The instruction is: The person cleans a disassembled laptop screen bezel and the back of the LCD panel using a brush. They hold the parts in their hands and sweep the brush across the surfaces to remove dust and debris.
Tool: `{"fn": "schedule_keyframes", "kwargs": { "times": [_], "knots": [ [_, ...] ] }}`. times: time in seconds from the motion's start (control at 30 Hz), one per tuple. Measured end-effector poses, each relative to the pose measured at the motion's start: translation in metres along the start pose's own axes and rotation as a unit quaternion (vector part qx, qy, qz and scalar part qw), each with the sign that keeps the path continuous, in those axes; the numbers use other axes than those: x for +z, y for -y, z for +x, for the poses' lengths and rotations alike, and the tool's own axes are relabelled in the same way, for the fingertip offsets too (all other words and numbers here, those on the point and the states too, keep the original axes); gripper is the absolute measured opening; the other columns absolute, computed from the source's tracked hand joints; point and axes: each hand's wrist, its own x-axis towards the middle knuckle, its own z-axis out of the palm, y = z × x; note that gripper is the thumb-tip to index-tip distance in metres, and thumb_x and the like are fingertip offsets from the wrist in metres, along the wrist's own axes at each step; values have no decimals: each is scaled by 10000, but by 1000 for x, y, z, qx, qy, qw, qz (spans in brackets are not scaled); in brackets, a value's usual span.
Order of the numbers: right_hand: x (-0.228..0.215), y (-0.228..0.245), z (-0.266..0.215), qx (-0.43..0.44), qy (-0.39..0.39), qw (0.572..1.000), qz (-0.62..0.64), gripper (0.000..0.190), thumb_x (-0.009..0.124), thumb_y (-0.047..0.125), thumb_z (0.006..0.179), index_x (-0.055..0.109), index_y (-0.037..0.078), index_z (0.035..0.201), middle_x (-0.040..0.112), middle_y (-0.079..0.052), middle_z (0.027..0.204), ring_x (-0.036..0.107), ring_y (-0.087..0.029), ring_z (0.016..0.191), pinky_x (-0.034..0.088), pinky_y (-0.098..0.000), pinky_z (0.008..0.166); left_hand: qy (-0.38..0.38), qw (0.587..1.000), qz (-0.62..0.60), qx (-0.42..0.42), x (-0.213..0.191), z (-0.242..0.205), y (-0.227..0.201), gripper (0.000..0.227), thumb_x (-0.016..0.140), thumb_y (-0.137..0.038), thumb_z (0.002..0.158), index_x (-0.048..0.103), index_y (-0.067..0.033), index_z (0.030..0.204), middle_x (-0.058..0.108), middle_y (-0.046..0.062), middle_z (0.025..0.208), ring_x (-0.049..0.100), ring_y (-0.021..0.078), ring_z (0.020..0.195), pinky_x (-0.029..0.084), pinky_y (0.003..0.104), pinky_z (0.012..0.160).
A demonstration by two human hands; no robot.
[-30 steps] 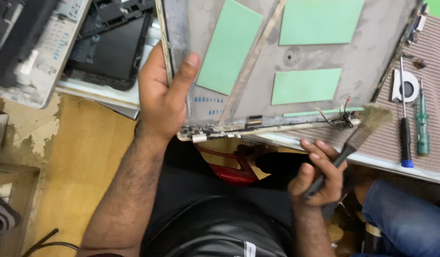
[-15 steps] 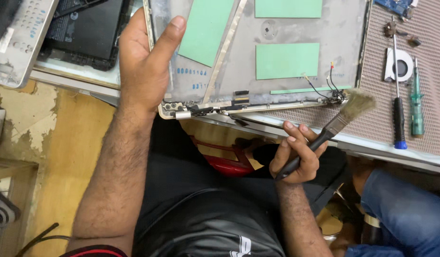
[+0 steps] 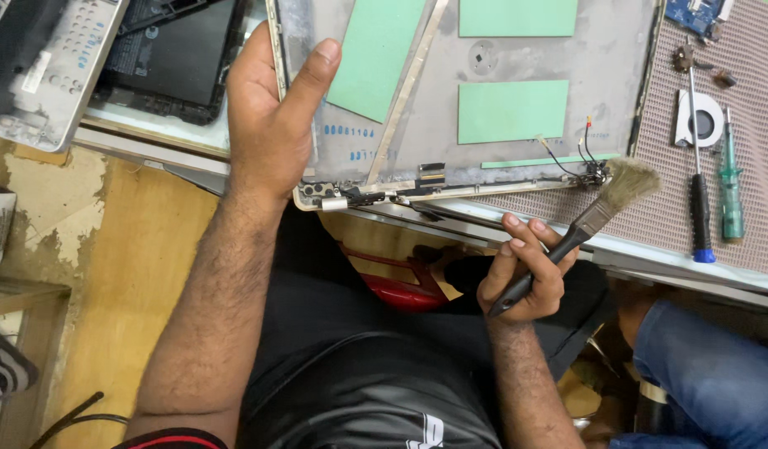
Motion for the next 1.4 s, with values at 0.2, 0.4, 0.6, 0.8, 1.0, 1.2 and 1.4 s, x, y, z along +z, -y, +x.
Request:
{"fn": "schedule_keyframes", "kwargs": {
  "times": [0.2, 0.4, 0.6, 0.8, 1.0, 1.2, 1.4],
  "knots": [
    [2, 4, 2, -4, 0, 999, -33, 55, 559, 87, 1063, 530, 64, 1023, 740, -199, 1019, 580, -292, 1146, 452, -446, 1083, 10, 999, 14, 32, -2, -2, -1, 364, 661, -343, 1016, 608, -83, 1266, 728, 55, 1185, 719, 195, 1115, 621, 343, 987],
    [7, 9, 9, 7, -42, 999, -2, 80, 565, 48, 1048, 548, 50, 970, 733, -231, 967, 615, -285, 1120, 471, -430, 1070, 19, 998, 19, 57, -3, -5, 0, 377, 651, -343, 1030, 585, -73, 1286, 714, 62, 1193, 711, 209, 1125, 627, 345, 988],
    [2, 13, 13, -15, -35, 997, 65, 378, 385, 360, 1155, 454, -6, 1220, 671, -311, 959, 624, -377, 1071, 550, -442, 986, 11, 996, -30, 84, -4, -5, 16, 316, 536, -346, 1092, 609, -83, 1249, 682, 66, 1106, 665, 203, 1030, 611, 327, 871],
    [-62, 33, 52, 515, 80, 542, 659, 849, 411, 635, 1135, 408, -130, 1502, 459, 93, 501, 395, -34, 377, 313, -134, 346, 21, 997, -44, 68, -7, -7, 16, 401, 448, -371, 1120, 559, -69, 1360, 684, 145, 1262, 675, 271, 1211, 631, 370, 1044],
    [-16, 112, 60, 179, -80, 960, -200, 716, 149, 478, 1236, 522, -127, 1322, 634, -247, 1049, 606, -331, 941, 470, -322, 977, 15, 997, -34, 74, -6, -8, 8, 359, 470, -334, 1114, 583, -67, 1327, 684, 81, 1248, 660, 219, 1204, 583, 346, 1079],
    [14, 135, 99, 61, 273, 951, 132, 425, 447, 298, 1017, 667, -65, 1013, 757, -180, 852, 731, -281, 745, 611, -341, 747, 9, 998, -5, 56, -10, -12, 4, 469, 318, -574, 1045, 440, -158, 865, 328, -53, 747, 323, 99, 699, 322, 245, 673],
    [21, 147, 123, 182, 329, 926, 24, 213, 539, 105, 1025, 733, 17, 1016, 791, -64, 893, 763, -165, 835, 574, -283, 862, 62, 991, -115, 22, -11, -12, 12, 614, 316, -601, 1077, 602, -91, 1264, 695, 124, 1192, 705, 269, 1142, 632, 359, 967]
  ]
}}
